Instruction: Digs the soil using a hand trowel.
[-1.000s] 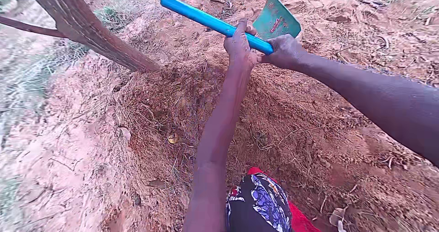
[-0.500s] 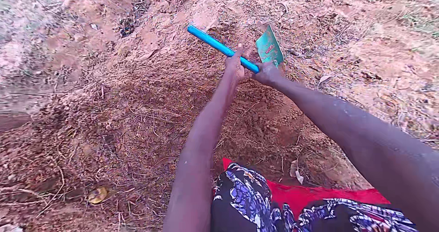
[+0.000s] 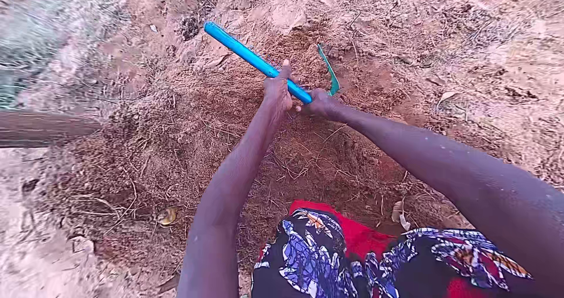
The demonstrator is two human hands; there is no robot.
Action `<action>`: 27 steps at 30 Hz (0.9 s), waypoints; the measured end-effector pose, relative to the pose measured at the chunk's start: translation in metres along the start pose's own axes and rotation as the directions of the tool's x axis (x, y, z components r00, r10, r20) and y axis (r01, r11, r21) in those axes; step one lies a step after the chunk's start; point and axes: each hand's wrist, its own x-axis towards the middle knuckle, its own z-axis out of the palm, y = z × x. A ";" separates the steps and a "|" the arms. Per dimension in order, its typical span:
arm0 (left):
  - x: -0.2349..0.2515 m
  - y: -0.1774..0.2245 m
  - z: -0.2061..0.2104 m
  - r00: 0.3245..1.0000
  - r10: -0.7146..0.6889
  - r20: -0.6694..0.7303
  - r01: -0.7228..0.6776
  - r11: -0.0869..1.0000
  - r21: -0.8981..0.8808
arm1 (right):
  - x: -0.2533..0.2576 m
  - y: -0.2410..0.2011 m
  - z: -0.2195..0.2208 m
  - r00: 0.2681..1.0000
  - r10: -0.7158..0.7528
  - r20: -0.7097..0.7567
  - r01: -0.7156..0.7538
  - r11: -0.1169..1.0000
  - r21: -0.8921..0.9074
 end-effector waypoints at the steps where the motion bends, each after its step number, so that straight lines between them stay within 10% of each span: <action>1: -0.002 0.004 -0.006 1.000 0.004 -0.014 -0.004 1.000 -0.030 | 0.000 -0.007 0.005 1.000 -0.002 0.008 0.002 1.000 -0.008; 6: -0.032 0.058 -0.017 0.977 0.175 -0.124 -0.185 0.980 -0.073 | -0.010 -0.073 0.006 0.994 -0.106 0.023 0.105 0.993 0.060; 11: -0.094 0.149 -0.097 0.732 0.625 -0.271 -0.671 0.731 -0.125 | -0.019 -0.201 0.019 0.786 -0.612 0.087 0.618 0.782 -0.079; 14: -0.083 0.165 -0.140 0.693 0.664 -0.280 -0.719 0.664 -0.206 | -0.016 -0.232 0.019 0.750 -0.645 0.150 0.660 0.714 -0.231; 21: -0.056 0.013 -0.006 0.984 0.169 0.048 -0.145 0.937 -0.319 | -0.052 -0.034 -0.021 0.973 -0.217 -0.084 0.180 0.931 -0.316; 27: -0.058 -0.118 0.118 0.841 -0.283 0.461 0.379 0.917 -0.127 | -0.149 0.130 -0.069 0.904 0.161 -0.396 -0.295 0.905 -0.306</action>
